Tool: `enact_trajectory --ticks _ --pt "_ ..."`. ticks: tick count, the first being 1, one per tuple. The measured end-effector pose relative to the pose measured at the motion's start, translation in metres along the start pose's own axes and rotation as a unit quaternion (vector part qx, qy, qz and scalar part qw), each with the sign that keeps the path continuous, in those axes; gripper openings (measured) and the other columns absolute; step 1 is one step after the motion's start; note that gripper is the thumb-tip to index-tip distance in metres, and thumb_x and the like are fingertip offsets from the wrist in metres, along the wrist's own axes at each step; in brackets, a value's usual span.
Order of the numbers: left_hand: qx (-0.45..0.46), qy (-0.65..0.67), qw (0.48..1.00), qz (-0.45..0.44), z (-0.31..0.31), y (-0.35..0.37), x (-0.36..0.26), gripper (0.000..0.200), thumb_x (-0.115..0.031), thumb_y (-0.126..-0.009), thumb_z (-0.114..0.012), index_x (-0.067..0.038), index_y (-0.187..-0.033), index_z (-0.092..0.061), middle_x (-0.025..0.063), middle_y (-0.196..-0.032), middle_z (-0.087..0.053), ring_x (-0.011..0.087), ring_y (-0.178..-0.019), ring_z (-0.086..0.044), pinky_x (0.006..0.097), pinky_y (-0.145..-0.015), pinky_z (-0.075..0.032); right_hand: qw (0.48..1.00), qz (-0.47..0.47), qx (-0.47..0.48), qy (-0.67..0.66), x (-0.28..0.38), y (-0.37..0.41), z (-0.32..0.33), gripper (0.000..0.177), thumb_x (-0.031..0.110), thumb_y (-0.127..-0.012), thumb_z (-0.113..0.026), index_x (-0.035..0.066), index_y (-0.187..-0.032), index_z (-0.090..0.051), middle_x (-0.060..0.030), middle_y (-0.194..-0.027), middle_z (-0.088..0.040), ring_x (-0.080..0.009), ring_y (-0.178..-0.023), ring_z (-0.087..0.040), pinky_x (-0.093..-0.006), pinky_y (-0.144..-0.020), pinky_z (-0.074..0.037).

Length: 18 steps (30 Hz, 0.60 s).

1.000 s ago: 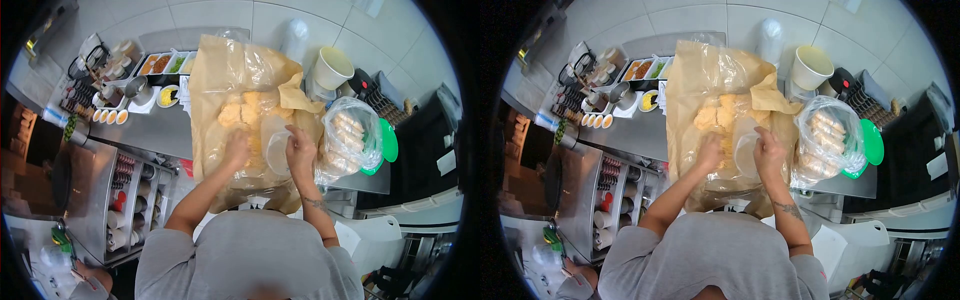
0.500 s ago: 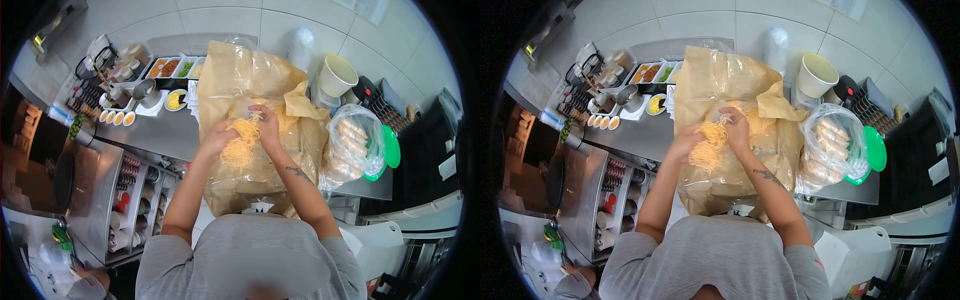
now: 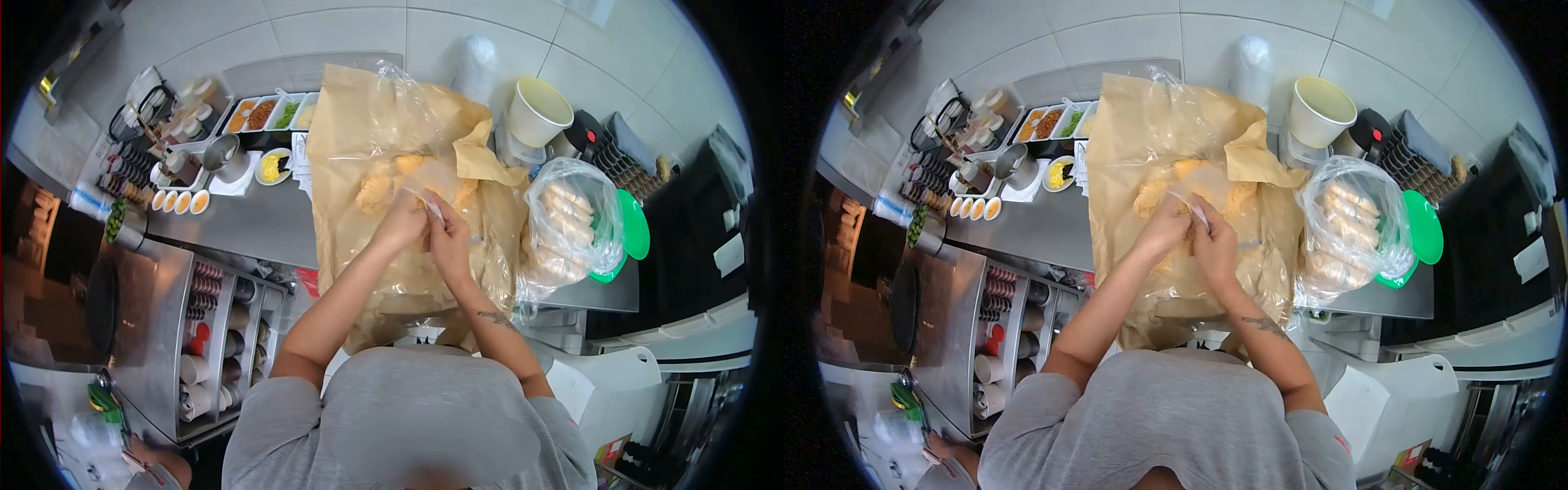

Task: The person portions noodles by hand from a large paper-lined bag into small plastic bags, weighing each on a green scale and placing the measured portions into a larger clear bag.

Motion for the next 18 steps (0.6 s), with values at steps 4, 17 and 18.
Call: enact_trajectory --ticks 4,17,18 --pt "0.119 -0.393 0.891 -0.197 -0.042 -0.013 -0.036 0.015 -0.006 -0.08 -0.056 0.003 -0.091 -0.06 0.0172 -0.092 -0.064 0.0255 -0.084 -0.063 0.0356 -0.071 -0.048 1.0 -0.014 -0.026 -0.01 0.026 -0.022 0.028 0.024 0.007 -0.089 -0.047 0.003 -0.105 -0.065 -0.0009 -0.066 -0.058 -0.0052 -0.047 -0.045 -0.0227 -0.041 -0.036" --pt "-0.147 -0.555 0.808 -0.135 0.087 -0.081 0.065 0.021 -0.016 -0.076 -0.06 0.0 -0.088 -0.062 0.017 -0.086 -0.063 0.0328 -0.085 -0.062 0.0433 -0.079 -0.047 0.983 0.025 -0.174 0.051 0.034 -0.122 0.119 0.022 0.014 -0.089 -0.053 -0.001 -0.102 -0.062 -0.0034 -0.066 -0.058 -0.0099 -0.041 -0.047 -0.0241 -0.038 -0.037" --pt "-0.136 -0.542 0.824 -0.098 0.095 -0.087 0.073 0.022 -0.017 -0.075 -0.06 0.0 -0.087 -0.062 0.0168 -0.086 -0.063 0.0332 -0.085 -0.062 0.0447 -0.078 -0.046 0.984 0.03 -0.166 0.051 0.031 -0.122 0.118 0.023 0.014 -0.088 -0.054 0.0 -0.103 -0.062 -0.0042 -0.068 -0.059 -0.01 -0.04 -0.047 -0.024 -0.038 -0.037"
Point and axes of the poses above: each hand's wrist, its own y-axis away from the middle knuckle, its own z-axis out of the back of the hand, x = y × z, the point moved 9 cm from there along -y, towards the middle knuckle
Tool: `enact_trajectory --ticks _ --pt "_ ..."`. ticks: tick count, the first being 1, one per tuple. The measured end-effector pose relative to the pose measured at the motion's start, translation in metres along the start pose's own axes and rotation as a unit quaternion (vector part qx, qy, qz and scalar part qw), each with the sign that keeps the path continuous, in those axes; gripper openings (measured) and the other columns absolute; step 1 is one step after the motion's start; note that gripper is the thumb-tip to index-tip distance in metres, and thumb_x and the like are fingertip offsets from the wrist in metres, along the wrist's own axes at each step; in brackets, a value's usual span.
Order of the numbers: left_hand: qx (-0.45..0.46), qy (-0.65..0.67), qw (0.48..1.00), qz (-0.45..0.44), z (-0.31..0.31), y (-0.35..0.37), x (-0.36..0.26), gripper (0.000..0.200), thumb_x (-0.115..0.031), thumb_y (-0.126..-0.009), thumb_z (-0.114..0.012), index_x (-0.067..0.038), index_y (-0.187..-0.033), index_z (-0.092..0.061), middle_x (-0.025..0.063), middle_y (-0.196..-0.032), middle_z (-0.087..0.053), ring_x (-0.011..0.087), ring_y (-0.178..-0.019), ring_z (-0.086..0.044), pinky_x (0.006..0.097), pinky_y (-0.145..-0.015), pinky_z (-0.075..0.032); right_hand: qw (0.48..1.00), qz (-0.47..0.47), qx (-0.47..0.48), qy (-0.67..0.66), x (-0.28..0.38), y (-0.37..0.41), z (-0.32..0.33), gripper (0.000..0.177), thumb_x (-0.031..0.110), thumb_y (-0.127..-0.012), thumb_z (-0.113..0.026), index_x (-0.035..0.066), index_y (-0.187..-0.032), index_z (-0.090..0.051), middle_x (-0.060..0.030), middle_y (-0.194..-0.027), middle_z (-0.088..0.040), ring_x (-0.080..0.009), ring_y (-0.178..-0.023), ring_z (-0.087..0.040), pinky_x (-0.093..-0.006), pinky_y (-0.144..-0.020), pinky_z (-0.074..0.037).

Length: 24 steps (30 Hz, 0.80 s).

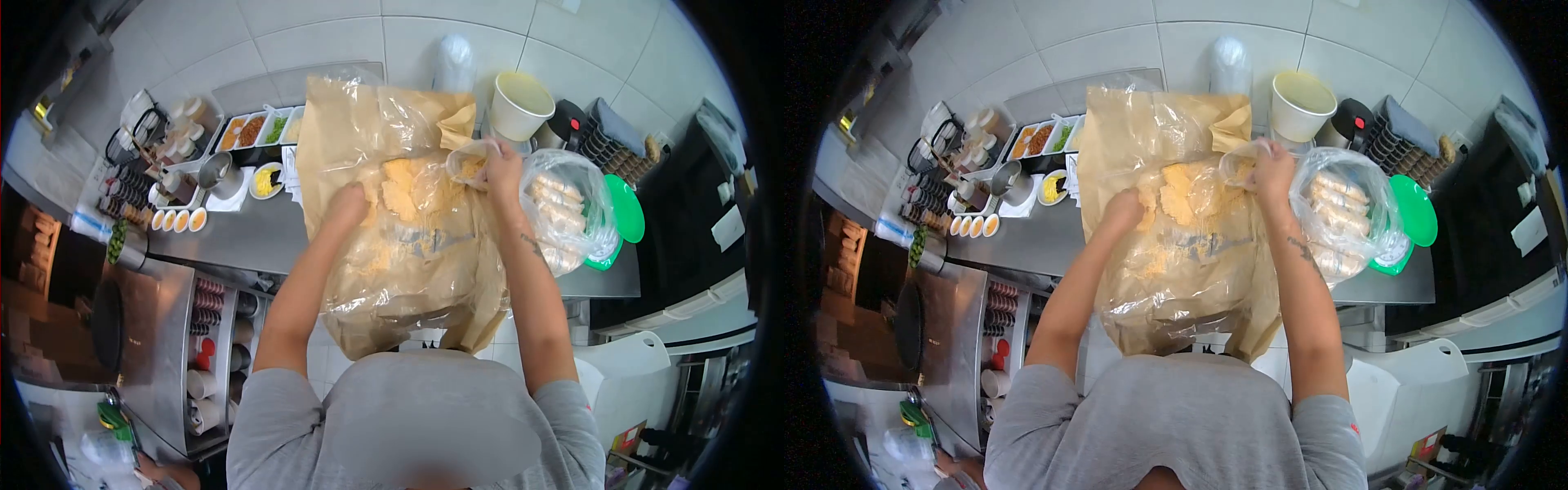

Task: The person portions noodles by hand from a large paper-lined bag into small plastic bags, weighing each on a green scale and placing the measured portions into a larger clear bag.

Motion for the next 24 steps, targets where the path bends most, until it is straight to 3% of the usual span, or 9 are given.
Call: enact_trajectory --ticks 5,8,11,14,16,19,22,24 --pt "-0.004 0.131 0.99 -0.057 0.092 0.02 -0.02 0.02 -0.014 -0.075 -0.057 -0.001 -0.087 -0.066 0.0172 -0.088 -0.064 0.0337 -0.082 -0.061 0.0391 -0.073 -0.049 0.998 -0.026 0.056 0.0 -0.005 0.025 -0.005 0.027 0.015 -0.084 -0.06 -0.001 -0.106 -0.061 -0.0079 -0.083 -0.063 -0.0117 -0.048 -0.052 -0.0254 -0.043 -0.041" --pt "-0.003 0.208 0.975 -0.074 0.135 0.028 -0.034 0.021 -0.016 -0.075 -0.06 0.0 -0.086 -0.066 0.015 -0.087 -0.064 0.0291 -0.08 -0.062 0.0347 -0.071 -0.048 0.968 0.16 0.027 0.193 0.018 0.041 0.001 0.032 0.014 -0.079 -0.063 0.001 -0.108 -0.06 -0.0098 -0.087 -0.063 -0.0144 -0.064 -0.057 -0.0288 -0.055 -0.046" --pt "0.0 0.266 0.96 -0.091 0.161 0.037 -0.048 0.02 -0.016 -0.076 -0.061 0.0 -0.086 -0.067 0.0113 -0.086 -0.063 0.0229 -0.078 -0.061 0.0306 -0.072 -0.047 0.885 0.289 -0.094 0.352 0.077 0.094 0.001 0.035 0.012 -0.079 -0.061 0.008 -0.113 -0.059 -0.013 -0.089 -0.061 -0.0266 -0.079 -0.06 -0.0383 -0.072 -0.047" --pt "0.021 0.35 0.931 -0.102 0.167 0.038 -0.054 0.015 -0.01 -0.078 -0.06 0.001 -0.085 -0.067 0.0061 -0.088 -0.063 0.0162 -0.082 -0.059 0.0273 -0.075 -0.045 0.921 0.281 0.109 0.249 0.064 0.109 -0.037 0.032 0.015 -0.078 -0.065 0.008 -0.109 -0.059 -0.009 -0.09 -0.059 -0.0226 -0.079 -0.058 -0.0355 -0.07 -0.046" --pt "0.036 0.398 0.909 -0.12 0.171 0.041 -0.062 0.012 -0.006 -0.078 -0.059 0.001 -0.084 -0.067 0.0037 -0.09 -0.063 0.0133 -0.085 -0.058 0.0262 -0.077 -0.045 0.952 0.162 0.249 0.079 0.052 0.128 -0.078 0.027 0.017 -0.077 -0.068 0.006 -0.101 -0.06 -0.0083 -0.087 -0.059 -0.0192 -0.075 -0.056 -0.033 -0.067 -0.045" --pt "0.06 0.424 0.89 -0.154 0.173 0.043 -0.072 0.011 -0.006 -0.079 -0.059 0.0 -0.084 -0.066 0.0023 -0.089 -0.063 0.012 -0.083 -0.057 0.0265 -0.075 -0.045 0.908 0.026 0.409 0.082 -0.022 0.137 -0.122 0.025 0.018 -0.078 -0.069 0.003 -0.095 -0.061 -0.0066 -0.084 -0.058 -0.0155 -0.075 -0.053 -0.0301 -0.066 -0.044" --pt "0.099 0.396 0.905 -0.12 0.144 0.038 -0.051 0.012 -0.012 -0.08 -0.059 -0.002 -0.085 -0.065 0.0018 -0.084 -0.061 0.0113 -0.076 -0.056 0.0267 -0.07 -0.044 0.925 -0.001 0.381 0.015 -0.005 0.135 -0.121 0.023 0.017 -0.08 -0.068 0.001 -0.095 -0.06 -0.0049 -0.079 -0.057 -0.0136 -0.074 -0.053 -0.0285 -0.066 -0.044" --pt "0.112 0.355 0.926 -0.059 0.126 0.046 -0.041 0.012 -0.012 -0.081 -0.058 -0.002 -0.086 -0.064 0.0019 -0.082 -0.06 0.0103 -0.074 -0.055 0.0254 -0.068 -0.044 0.922 0.076 0.377 0.047 0.018 0.136 -0.123 0.022 0.017 -0.082 -0.067 0.0 -0.095 -0.061 -0.0031 -0.075 -0.056 -0.0116 -0.072 -0.052 -0.0271 -0.067 -0.043"
Point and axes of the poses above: each hand's wrist, its own y-axis away from the middle knuckle, its own z-axis out of the back of the hand, x = y × z, the point moved 9 cm from there along -y, towards the middle knuckle
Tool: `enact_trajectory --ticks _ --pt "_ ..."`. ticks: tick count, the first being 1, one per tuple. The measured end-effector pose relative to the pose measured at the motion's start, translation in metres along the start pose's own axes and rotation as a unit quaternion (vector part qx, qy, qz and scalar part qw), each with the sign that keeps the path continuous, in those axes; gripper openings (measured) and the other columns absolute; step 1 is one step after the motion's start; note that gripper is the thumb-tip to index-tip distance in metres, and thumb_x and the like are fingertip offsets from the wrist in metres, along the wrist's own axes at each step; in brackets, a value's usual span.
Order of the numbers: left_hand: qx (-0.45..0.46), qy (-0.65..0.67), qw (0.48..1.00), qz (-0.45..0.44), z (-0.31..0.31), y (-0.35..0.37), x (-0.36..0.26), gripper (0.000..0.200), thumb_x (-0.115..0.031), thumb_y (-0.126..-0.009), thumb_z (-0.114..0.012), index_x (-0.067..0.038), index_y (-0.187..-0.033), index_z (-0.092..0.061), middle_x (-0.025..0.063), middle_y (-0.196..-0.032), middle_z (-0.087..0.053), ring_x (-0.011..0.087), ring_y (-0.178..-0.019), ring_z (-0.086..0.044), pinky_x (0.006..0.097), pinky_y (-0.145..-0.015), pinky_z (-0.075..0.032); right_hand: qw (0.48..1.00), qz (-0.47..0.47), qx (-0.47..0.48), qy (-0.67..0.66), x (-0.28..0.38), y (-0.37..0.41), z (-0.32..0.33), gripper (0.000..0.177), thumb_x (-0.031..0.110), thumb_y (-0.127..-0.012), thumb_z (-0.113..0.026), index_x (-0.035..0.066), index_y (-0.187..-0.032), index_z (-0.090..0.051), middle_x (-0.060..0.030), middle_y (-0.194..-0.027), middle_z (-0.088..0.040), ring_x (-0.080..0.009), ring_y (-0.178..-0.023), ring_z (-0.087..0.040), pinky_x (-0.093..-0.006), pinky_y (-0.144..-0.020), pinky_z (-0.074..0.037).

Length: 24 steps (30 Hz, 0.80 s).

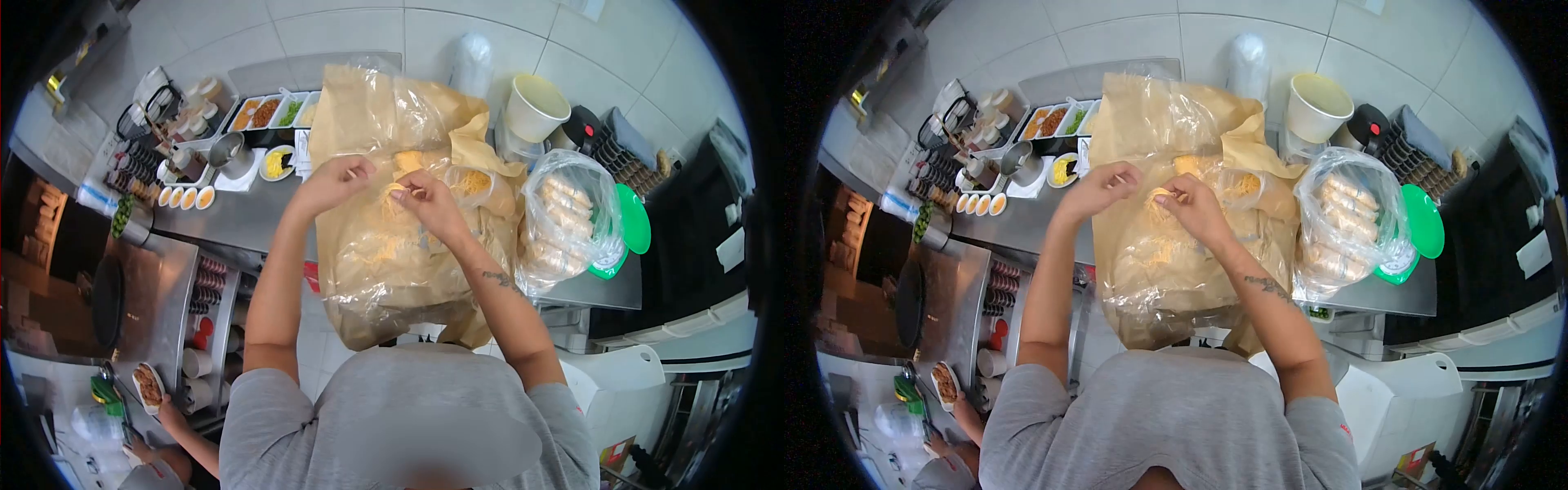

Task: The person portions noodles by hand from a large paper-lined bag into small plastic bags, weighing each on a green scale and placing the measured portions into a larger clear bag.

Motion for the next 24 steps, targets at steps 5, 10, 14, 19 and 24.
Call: enact_trajectory --ticks 5,10,14,19,24 --pt "0.054 0.131 0.99 -0.007 -0.033 -0.004 0.02 0.014 -0.013 -0.083 -0.057 -0.001 -0.09 -0.061 0.0017 -0.08 -0.059 0.0096 -0.072 -0.054 0.024 -0.066 -0.044 0.998 -0.022 0.015 -0.06 0.004 -0.002 0.004 0.019 0.017 -0.084 -0.066 0.001 -0.093 -0.064 -0.0001 -0.078 -0.058 -0.0072 -0.074 -0.051 -0.0245 -0.069 -0.043" --pt "0.053 0.122 0.99 -0.042 -0.019 0.002 -0.035 0.021 -0.02 -0.085 -0.06 -0.006 -0.101 -0.063 -0.0026 -0.08 -0.059 0.0078 -0.072 -0.054 0.0234 -0.066 -0.043 0.995 -0.062 0.071 -0.029 0.009 0.001 0.007 0.02 0.013 -0.085 -0.064 0.001 -0.1 -0.061 0.0025 -0.087 -0.06 -0.0053 -0.079 -0.051 -0.0231 -0.074 -0.042" --pt "0.109 0.071 0.991 -0.031 -0.04 -0.002 -0.023 0.023 -0.02 -0.086 -0.06 -0.005 -0.102 -0.063 -0.003 -0.081 -0.058 0.0074 -0.069 -0.051 0.0225 -0.063 -0.041 0.987 -0.012 0.093 -0.13 0.039 -0.002 -0.002 0.025 0.012 -0.081 -0.065 0.002 -0.103 -0.061 -0.0019 -0.089 -0.061 -0.0081 -0.082 -0.052 -0.0247 -0.077 -0.042" --pt "0.055 0.074 0.994 -0.053 -0.007 -0.001 -0.033 0.023 -0.02 -0.086 -0.063 0.0 -0.096 -0.065 -0.0007 -0.077 -0.058 0.0079 -0.068 -0.049 0.0229 -0.061 -0.04 0.996 -0.021 0.08 0.028 0.002 0.005 0.024 0.03 0.006 -0.077 -0.06 0.002 -0.107 -0.06 -0.0024 -0.093 -0.06 -0.0122 -0.086 -0.054 -0.0272 -0.079 -0.043" --pt "-0.009 -0.03 0.985 -0.171 0.039 -0.001 -0.091 0.024 -0.026 -0.086 -0.063 -0.002 -0.09 -0.065 -0.0015 -0.065 -0.052 0.0068 -0.062 -0.047 0.0233 -0.058 -0.039 0.997 -0.018 0.072 0.017 -0.008 0.001 0.031 0.041 0.008 -0.075 -0.061 0.004 -0.116 -0.055 -0.0048 -0.099 -0.06 -0.0156 -0.09 -0.055 -0.0287 -0.08 -0.042"
Point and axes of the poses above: each hand's wrist, its own y-axis away from the middle knuckle, its own z-axis out of the back of the hand, x = y × z, the point moved 9 cm from there along -y, towards the middle knuckle
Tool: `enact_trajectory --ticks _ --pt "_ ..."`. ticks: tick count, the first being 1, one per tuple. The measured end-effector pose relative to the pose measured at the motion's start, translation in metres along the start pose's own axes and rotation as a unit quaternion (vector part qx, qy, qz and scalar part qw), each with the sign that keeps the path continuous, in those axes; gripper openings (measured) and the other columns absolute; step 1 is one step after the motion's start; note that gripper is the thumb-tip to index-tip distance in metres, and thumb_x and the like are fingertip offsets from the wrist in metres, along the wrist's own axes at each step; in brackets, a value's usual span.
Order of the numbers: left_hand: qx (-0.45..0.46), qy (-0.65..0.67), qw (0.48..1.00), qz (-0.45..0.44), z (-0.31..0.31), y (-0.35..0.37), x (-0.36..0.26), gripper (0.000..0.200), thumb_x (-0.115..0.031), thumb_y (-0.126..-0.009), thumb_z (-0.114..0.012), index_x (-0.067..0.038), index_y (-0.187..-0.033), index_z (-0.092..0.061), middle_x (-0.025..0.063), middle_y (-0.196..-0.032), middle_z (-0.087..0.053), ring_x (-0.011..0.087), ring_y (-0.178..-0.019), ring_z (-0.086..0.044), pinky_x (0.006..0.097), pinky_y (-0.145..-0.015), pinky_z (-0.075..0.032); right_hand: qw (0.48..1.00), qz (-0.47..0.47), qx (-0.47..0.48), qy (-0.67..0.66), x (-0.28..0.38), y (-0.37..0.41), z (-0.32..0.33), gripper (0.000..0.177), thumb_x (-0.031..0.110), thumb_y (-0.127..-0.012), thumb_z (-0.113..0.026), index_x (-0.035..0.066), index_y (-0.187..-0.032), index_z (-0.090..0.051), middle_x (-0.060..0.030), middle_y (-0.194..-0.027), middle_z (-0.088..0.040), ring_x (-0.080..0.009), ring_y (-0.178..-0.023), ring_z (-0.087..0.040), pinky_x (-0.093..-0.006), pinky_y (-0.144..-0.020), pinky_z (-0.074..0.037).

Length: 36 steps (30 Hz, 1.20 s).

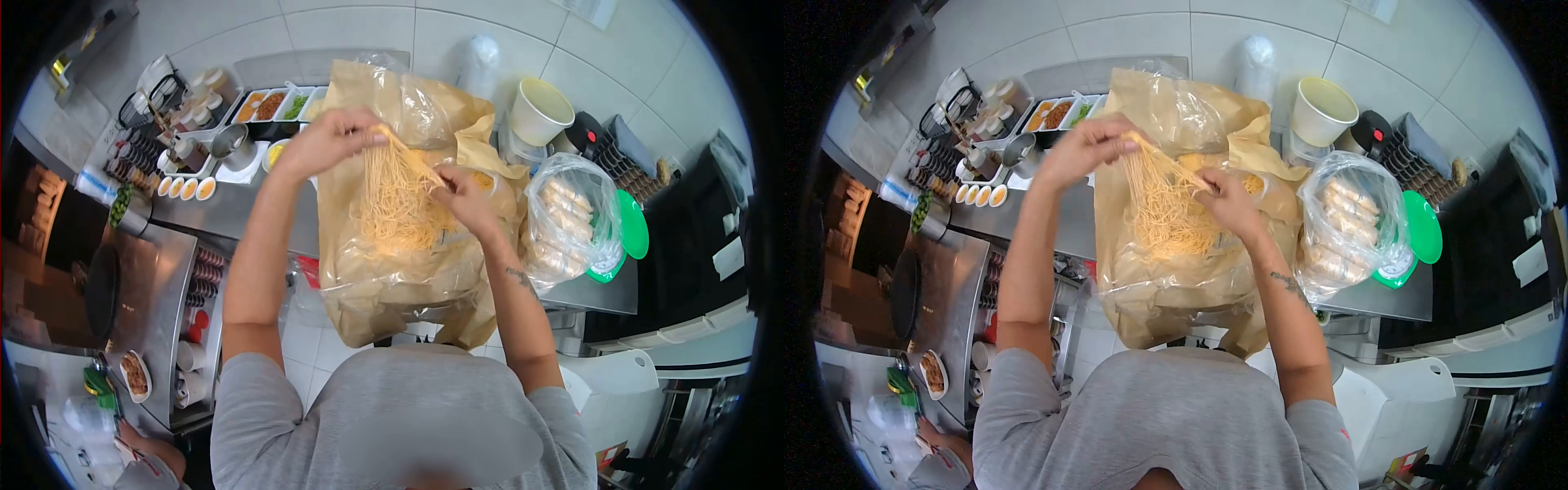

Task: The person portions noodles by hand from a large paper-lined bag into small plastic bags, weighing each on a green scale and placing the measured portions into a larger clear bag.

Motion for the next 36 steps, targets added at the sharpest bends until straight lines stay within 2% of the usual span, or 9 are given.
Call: enact_trajectory --ticks 7,13,16,18,20,21,23,29,36 --pt "-0.109 0.034 0.993 -0.036 0.093 -0.053 -0.073 0.026 -0.028 -0.087 -0.06 -0.002 -0.083 -0.064 -0.0015 -0.067 -0.056 0.0073 -0.058 -0.049 0.022 -0.057 -0.041 0.996 0.084 -0.003 -0.008 0.065 -0.004 -0.014 0.056 0.017 -0.074 -0.069 0.005 -0.125 -0.047 -0.0043 -0.106 -0.057 -0.0151 -0.104 -0.048 -0.0271 -0.089 -0.036" --pt "-0.177 0.091 0.976 -0.086 0.135 -0.065 -0.146 0.012 -0.011 -0.092 -0.047 -0.004 -0.088 -0.055 0.0039 -0.075 -0.058 0.0097 -0.061 -0.052 0.0232 -0.052 -0.043 0.981 -0.01 0.117 0.154 -0.045 0.003 -0.075 0.047 0.017 -0.075 -0.07 0.005 -0.118 -0.052 -0.0081 -0.099 -0.057 -0.0207 -0.096 -0.054 -0.0338 -0.085 -0.042" --pt "-0.182 0.087 0.976 -0.077 0.127 -0.063 -0.113 0.022 -0.023 -0.088 -0.055 -0.002 -0.083 -0.059 0.0012 -0.071 -0.057 0.0095 -0.059 -0.052 0.0229 -0.056 -0.042 0.99 -0.038 -0.03 0.131 -0.033 0.025 -0.046 0.044 0.016 -0.076 -0.069 0.005 -0.115 -0.053 -0.0126 -0.096 -0.057 -0.0246 -0.089 -0.055 -0.0373 -0.081 -0.044" --pt "-0.144 0.026 0.989 0.019 0.092 -0.052 -0.065 0.027 -0.029 -0.086 -0.06 -0.003 -0.081 -0.061 0.0007 -0.068 -0.057 0.0094 -0.057 -0.051 0.0239 -0.057 -0.042 0.87 0.124 -0.283 0.384 0.03 0.052 0.006 0.04 0.016 -0.076 -0.066 0.003 -0.111 -0.054 -0.0202 -0.101 -0.057 -0.0342 -0.089 -0.057 -0.0412 -0.076 -0.047" --pt "-0.033 -0.106 0.967 0.23 0.032 -0.028 -0.011 0.034 -0.036 -0.085 -0.06 -0.004 -0.098 -0.061 0.0037 -0.071 -0.058 0.0097 -0.055 -0.052 0.0276 -0.058 -0.044 0.782 0.064 -0.405 0.47 0.077 0.072 0.05 0.037 0.018 -0.076 -0.067 0.003 -0.108 -0.055 -0.02 -0.099 -0.057 -0.0364 -0.079 -0.058 -0.0427 -0.07 -0.047" --pt "-0.004 -0.127 0.977 0.171 -0.003 -0.02 0.019 0.035 -0.033 -0.086 -0.058 0.002 -0.092 -0.058 0.0147 -0.075 -0.061 0.0216 -0.067 -0.06 0.0372 -0.062 -0.049 0.807 0.041 -0.398 0.435 0.058 0.071 0.065 0.034 0.018 -0.076 -0.066 0.003 -0.105 -0.056 -0.0187 -0.095 -0.057 -0.0346 -0.076 -0.057 -0.0413 -0.068 -0.047" --pt "0.142 -0.266 0.941 0.155 -0.09 0.01 0.123 0.059 -0.037 -0.083 -0.062 -0.006 -0.13 -0.045 0.0172 -0.112 -0.059 0.032 -0.114 -0.051 0.0406 -0.097 -0.039 0.849 -0.005 -0.387 0.36 0.0 0.065 0.089 0.028 0.018 -0.078 -0.065 0.002 -0.099 -0.057 -0.016 -0.086 -0.058 -0.031 -0.07 -0.056 -0.0386 -0.064 -0.047" --pt "0.096 -0.211 0.958 0.171 -0.121 0.035 0.133 0.039 -0.021 -0.078 -0.065 -0.007 -0.114 -0.061 0.0238 -0.106 -0.059 0.0346 -0.104 -0.057 0.0372 -0.09 -0.044 0.933 -0.025 -0.348 -0.09 -0.026 0.043 0.095 0.014 0.015 -0.086 -0.058 0.001 -0.086 -0.059 -0.0014 -0.064 -0.053 -0.0092 -0.056 -0.047 -0.0241 -0.053 -0.039" --pt "-0.058 0.014 0.987 0.152 0.002 0.008 0.017 0.033 -0.017 -0.082 -0.063 0.0 -0.111 -0.06 0.0123 -0.1 -0.064 0.0201 -0.09 -0.06 0.0316 -0.08 -0.047 0.919 -0.095 -0.309 -0.228 -0.04 0.024 0.071 0.011 0.013 -0.089 -0.058 0.003 -0.089 -0.062 0.0032 -0.07 -0.057 -0.0037 -0.057 -0.048 -0.0199 -0.052 -0.038"
Point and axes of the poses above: each hand's wrist, its own y-axis away from the middle knuckle, its own z-axis out of the back of the hand, x = y × z, the point moved 9 cm from there along -y, towards the middle knuckle
